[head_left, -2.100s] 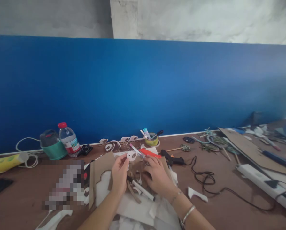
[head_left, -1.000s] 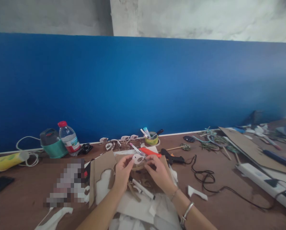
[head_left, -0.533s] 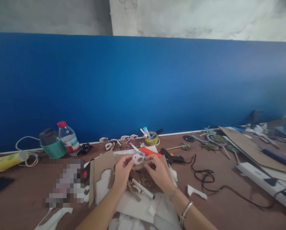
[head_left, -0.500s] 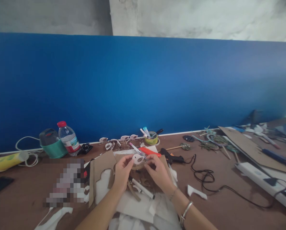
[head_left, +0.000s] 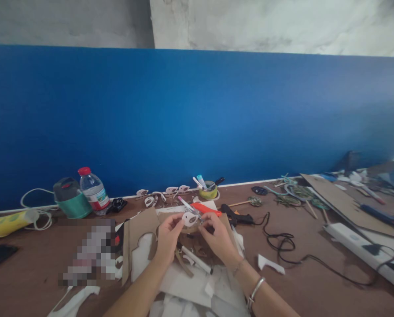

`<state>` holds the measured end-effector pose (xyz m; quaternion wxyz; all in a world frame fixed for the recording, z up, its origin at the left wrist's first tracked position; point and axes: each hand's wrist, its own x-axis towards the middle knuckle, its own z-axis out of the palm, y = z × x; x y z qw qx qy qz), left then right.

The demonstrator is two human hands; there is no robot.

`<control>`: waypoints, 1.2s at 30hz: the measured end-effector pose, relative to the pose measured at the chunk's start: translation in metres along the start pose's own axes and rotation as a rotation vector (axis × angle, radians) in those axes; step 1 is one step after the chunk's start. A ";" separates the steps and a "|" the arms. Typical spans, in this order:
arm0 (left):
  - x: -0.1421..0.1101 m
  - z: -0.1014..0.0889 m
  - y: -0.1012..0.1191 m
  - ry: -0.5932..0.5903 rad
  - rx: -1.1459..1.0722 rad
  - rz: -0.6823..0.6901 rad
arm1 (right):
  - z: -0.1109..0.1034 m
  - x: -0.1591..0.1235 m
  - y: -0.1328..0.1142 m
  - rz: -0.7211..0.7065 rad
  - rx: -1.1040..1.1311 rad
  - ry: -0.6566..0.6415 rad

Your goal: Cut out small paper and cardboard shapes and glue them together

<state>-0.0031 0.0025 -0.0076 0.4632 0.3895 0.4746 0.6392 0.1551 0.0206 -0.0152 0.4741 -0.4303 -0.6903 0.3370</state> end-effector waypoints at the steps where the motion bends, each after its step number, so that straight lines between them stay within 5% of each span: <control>1: 0.000 0.000 0.000 -0.001 -0.001 -0.002 | 0.000 0.000 0.000 0.003 -0.001 -0.002; 10: 0.001 -0.001 -0.002 -0.002 -0.014 -0.004 | -0.001 -0.001 -0.002 0.037 -0.053 -0.021; 17: -0.002 -0.001 0.000 -0.083 -0.012 -0.036 | -0.008 0.000 -0.012 -0.069 -0.221 0.107; 23: -0.001 -0.003 -0.003 -0.142 0.077 -0.043 | -0.008 0.001 -0.012 -0.019 -0.106 -0.005; 30: 0.001 -0.005 -0.008 -0.087 0.091 -0.002 | -0.008 0.001 -0.009 0.151 0.086 0.126; 36: 0.007 -0.006 -0.016 -0.104 0.231 0.070 | -0.009 0.001 -0.014 0.156 0.104 0.139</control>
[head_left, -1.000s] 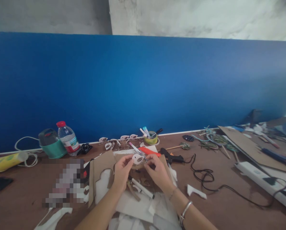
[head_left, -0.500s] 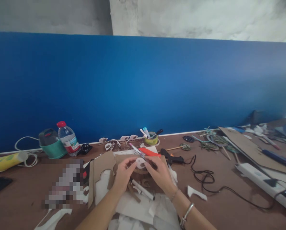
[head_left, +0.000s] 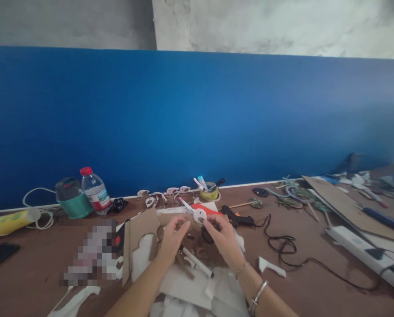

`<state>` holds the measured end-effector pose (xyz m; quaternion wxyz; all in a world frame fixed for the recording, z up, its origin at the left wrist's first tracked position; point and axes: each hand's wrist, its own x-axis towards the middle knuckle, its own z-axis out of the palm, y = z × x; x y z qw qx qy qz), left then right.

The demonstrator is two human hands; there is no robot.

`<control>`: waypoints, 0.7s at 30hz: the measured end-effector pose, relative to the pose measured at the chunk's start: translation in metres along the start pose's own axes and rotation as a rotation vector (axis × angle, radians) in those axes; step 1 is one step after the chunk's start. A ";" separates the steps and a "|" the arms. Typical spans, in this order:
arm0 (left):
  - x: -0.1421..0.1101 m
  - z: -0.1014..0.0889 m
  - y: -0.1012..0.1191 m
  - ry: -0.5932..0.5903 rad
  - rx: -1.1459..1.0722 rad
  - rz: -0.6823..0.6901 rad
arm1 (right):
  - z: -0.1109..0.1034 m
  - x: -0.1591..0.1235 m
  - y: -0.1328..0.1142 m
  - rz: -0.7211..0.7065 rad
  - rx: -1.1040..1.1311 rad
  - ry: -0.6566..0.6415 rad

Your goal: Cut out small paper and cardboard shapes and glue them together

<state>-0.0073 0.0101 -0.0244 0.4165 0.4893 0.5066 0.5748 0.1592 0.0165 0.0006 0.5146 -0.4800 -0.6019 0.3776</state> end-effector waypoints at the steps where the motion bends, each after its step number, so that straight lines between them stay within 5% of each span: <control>1: 0.001 0.000 0.000 -0.006 0.008 0.011 | 0.001 0.000 0.000 -0.007 -0.002 -0.001; 21: -0.003 0.000 0.004 -0.041 -0.027 -0.024 | 0.003 -0.004 0.002 -0.099 -0.036 -0.054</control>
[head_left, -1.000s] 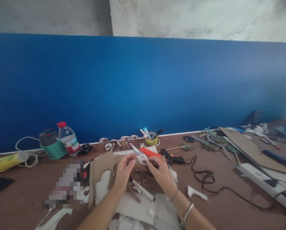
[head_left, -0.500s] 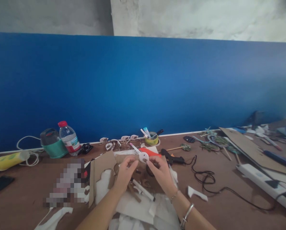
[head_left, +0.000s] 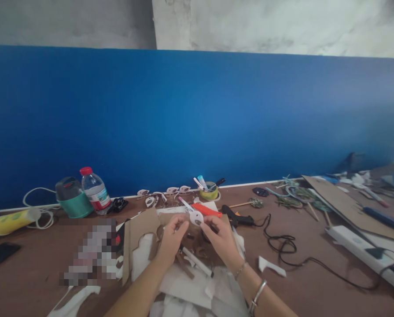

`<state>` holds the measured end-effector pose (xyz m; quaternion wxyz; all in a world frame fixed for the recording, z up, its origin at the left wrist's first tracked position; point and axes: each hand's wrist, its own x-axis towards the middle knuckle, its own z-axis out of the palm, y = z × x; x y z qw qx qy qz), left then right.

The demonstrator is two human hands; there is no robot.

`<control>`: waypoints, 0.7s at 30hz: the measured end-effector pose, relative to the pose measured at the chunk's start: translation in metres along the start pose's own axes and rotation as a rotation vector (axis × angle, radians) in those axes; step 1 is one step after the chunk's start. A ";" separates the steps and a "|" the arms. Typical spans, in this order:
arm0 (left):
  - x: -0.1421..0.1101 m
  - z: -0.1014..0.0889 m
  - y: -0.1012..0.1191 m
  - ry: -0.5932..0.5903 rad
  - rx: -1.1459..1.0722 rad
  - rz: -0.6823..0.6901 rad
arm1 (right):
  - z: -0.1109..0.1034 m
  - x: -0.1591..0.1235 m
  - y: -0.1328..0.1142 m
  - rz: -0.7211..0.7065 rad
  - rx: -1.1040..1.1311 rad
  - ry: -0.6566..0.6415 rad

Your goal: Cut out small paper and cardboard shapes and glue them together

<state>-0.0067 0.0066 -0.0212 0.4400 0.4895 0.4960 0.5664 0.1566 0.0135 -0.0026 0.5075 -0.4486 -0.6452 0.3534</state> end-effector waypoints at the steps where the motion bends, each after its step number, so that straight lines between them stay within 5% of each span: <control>1: 0.000 0.000 0.000 -0.005 -0.008 -0.004 | 0.000 0.000 -0.001 0.001 0.002 -0.002; 21: 0.001 0.001 0.001 -0.013 -0.002 0.009 | 0.003 0.000 0.000 0.066 0.082 0.006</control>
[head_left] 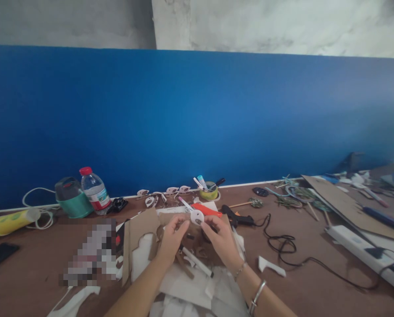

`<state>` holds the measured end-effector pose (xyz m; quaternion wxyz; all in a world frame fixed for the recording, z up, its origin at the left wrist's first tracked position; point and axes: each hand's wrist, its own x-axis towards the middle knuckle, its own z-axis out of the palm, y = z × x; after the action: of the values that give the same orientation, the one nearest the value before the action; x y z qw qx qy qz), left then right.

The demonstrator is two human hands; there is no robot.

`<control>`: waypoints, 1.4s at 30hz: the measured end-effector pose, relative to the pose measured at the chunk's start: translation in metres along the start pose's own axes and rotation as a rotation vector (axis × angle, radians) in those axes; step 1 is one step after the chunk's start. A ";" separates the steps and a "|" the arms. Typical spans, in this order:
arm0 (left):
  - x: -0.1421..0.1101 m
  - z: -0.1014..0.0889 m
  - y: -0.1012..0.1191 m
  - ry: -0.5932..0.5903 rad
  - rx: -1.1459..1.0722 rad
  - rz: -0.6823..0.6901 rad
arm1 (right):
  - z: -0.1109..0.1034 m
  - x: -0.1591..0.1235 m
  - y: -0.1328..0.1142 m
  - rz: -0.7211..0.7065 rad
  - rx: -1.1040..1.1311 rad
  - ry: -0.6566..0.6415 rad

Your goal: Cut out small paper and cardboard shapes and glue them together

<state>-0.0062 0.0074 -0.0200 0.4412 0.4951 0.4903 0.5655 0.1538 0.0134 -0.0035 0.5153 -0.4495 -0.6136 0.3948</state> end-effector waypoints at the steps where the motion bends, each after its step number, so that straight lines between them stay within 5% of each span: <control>1: 0.000 0.000 0.000 -0.002 0.015 0.008 | 0.000 0.001 0.001 0.002 0.019 0.008; 15: -0.001 0.000 0.007 -0.069 0.084 0.096 | 0.001 0.002 0.005 0.045 0.107 0.011; 42: -0.001 -0.001 0.001 -0.069 0.039 0.059 | 0.001 0.000 0.001 0.047 0.112 -0.027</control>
<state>-0.0076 0.0065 -0.0191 0.4314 0.5371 0.4707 0.5513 0.1527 0.0133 -0.0048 0.5219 -0.4291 -0.5865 0.4466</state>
